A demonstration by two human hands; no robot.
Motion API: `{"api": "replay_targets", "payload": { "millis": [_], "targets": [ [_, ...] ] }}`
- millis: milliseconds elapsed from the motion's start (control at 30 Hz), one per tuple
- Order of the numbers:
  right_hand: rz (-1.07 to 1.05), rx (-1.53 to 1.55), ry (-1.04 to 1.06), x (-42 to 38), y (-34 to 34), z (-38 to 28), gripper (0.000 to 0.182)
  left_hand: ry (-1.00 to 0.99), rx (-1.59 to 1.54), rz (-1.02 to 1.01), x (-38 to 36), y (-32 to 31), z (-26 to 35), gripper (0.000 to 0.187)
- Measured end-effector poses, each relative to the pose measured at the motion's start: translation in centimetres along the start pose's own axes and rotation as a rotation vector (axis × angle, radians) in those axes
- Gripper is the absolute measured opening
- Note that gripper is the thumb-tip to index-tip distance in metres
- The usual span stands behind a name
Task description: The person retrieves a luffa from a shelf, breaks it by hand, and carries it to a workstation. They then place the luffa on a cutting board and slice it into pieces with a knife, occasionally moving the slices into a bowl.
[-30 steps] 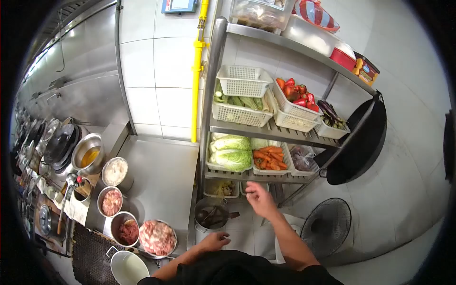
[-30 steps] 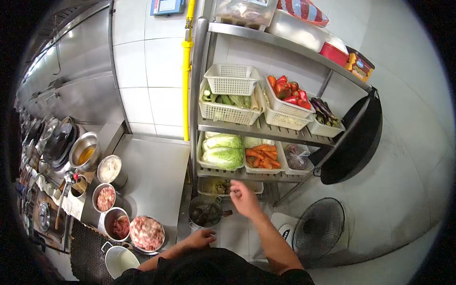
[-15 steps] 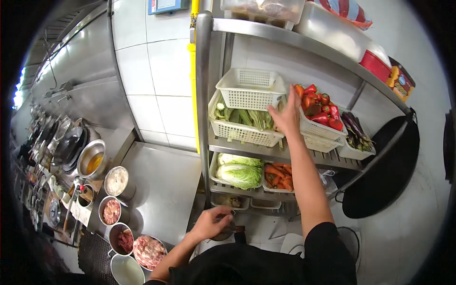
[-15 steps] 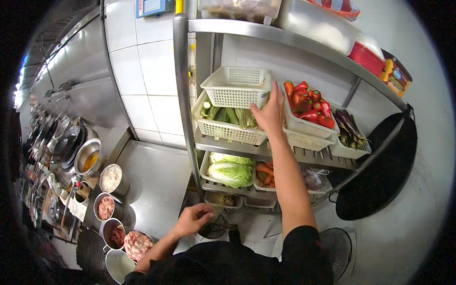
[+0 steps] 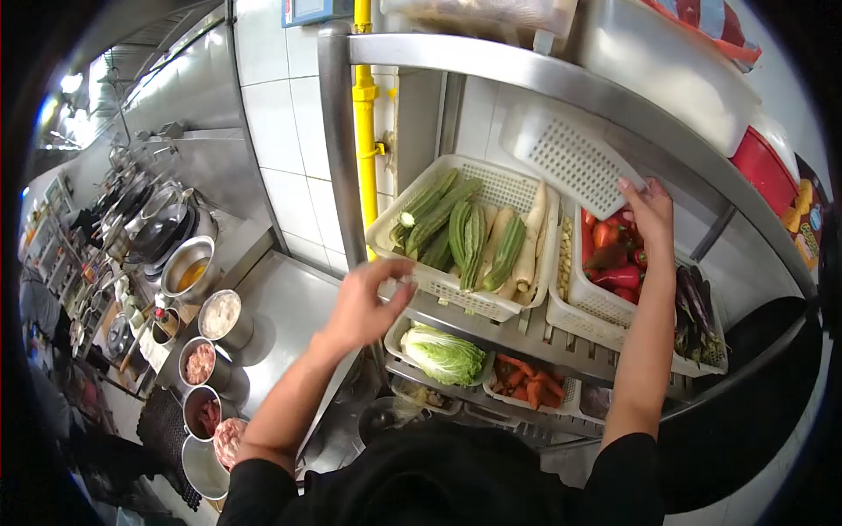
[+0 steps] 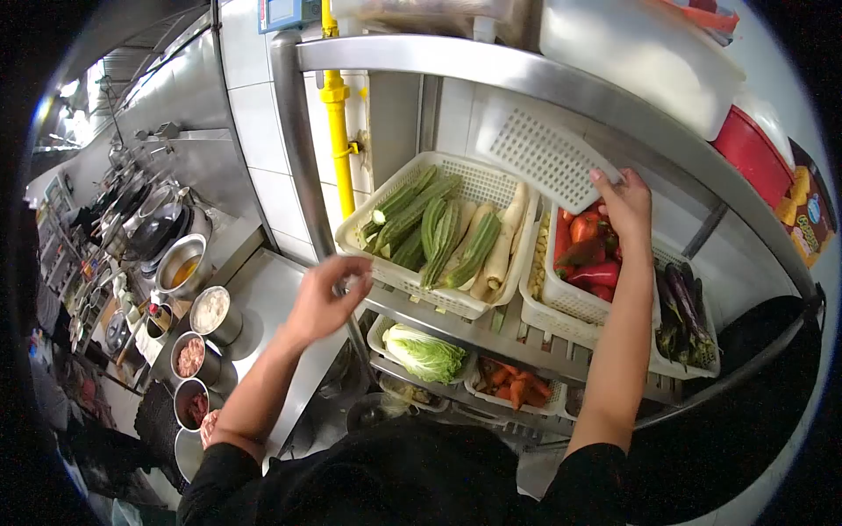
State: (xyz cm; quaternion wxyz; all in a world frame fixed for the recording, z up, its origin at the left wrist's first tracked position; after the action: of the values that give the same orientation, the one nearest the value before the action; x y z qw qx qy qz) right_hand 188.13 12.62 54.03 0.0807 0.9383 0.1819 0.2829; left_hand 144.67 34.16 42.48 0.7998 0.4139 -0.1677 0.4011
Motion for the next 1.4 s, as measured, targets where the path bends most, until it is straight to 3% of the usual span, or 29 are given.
{"api": "replay_targets", "payload": {
  "millis": [100,167,267,367,500,633,733,833,933,967,1000,1100,1133,1233,1267,1300,1367,1400],
  "targets": [
    [-0.101,-0.049,0.119,-1.1,-1.2,1.6,0.046,-0.023,0.354,0.020,6.5,-2.3,-0.8,0.025],
    [-0.161,0.051,0.264,-1.8,-3.1,3.7,0.046,0.124,0.852,-0.209,10.2,-4.8,-2.0,0.026],
    [-0.118,-0.151,0.275,-3.7,-4.4,2.1,0.045,0.133,1.035,-0.583,13.4,-8.5,-5.0,0.027],
    [-0.060,-0.461,0.269,-5.3,-4.0,-1.0,0.052,0.092,1.054,-0.585,14.6,-10.8,-6.0,0.026],
    [0.011,-0.411,0.229,-4.2,-3.2,1.3,0.059,0.183,1.029,-0.600,18.2,-8.4,-4.7,0.034],
    [0.115,-0.410,0.205,-3.8,-2.7,1.1,0.065,0.223,0.968,-0.653,20.5,-3.0,1.9,0.036],
    [0.120,-0.418,0.143,-4.6,-2.7,0.3,0.065,0.159,0.957,-0.478,19.2,-0.4,1.6,0.045],
    [0.099,-0.375,0.157,-4.7,-2.7,0.3,0.064,0.174,1.000,-0.312,13.2,2.1,4.7,0.040],
    [0.004,-0.419,0.160,-5.6,-3.0,-0.7,0.054,0.264,0.733,-0.069,5.3,4.9,7.5,0.030],
    [-0.036,-0.429,0.168,-5.9,-3.4,-0.8,0.052,0.199,0.692,0.006,2.4,5.6,7.0,0.033],
    [-0.040,-0.432,0.327,-6.1,-3.6,-0.4,0.046,0.294,0.598,0.010,0.1,6.1,7.4,0.034],
    [-0.193,-0.436,0.523,-7.7,-4.1,-1.4,0.069,0.523,0.223,0.048,-8.4,7.6,5.2,0.041],
    [-0.201,-0.376,0.421,-9.5,-4.5,-2.7,0.069,0.523,0.175,0.050,-11.8,7.8,4.2,0.044],
    [0.231,-0.309,0.894,-16.3,-6.0,-2.4,0.062,0.430,0.112,0.099,-21.3,7.5,2.7,0.049],
    [0.224,0.084,0.883,-19.2,-8.0,-0.4,0.056,0.358,0.146,0.152,-23.9,7.5,2.9,0.049],
    [0.236,0.008,0.802,-22.5,-9.3,0.6,0.039,0.287,0.175,0.189,-25.5,8.2,3.8,0.049],
    [-0.180,0.542,0.666,-31.0,-17.2,0.5,0.044,0.281,0.213,0.209,-29.8,8.5,4.7,0.049],
    [-0.441,0.785,0.452,-36.4,-19.7,-1.0,0.043,0.274,0.206,0.248,-31.8,8.8,5.1,0.049]
  ]
}}
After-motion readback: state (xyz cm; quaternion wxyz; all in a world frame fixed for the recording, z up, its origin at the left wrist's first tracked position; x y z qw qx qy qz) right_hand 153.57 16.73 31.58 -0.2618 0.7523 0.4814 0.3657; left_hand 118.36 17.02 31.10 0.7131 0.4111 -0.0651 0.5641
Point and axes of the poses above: each hand's wrist, its own x-axis towards the middle knuckle, its own y-axis out of the back of the hand, z = x × y, the point moved 3 cm from there along x, towards the middle knuckle, and after that the axes turned 3 degrees about x, right-handed, at the moved point
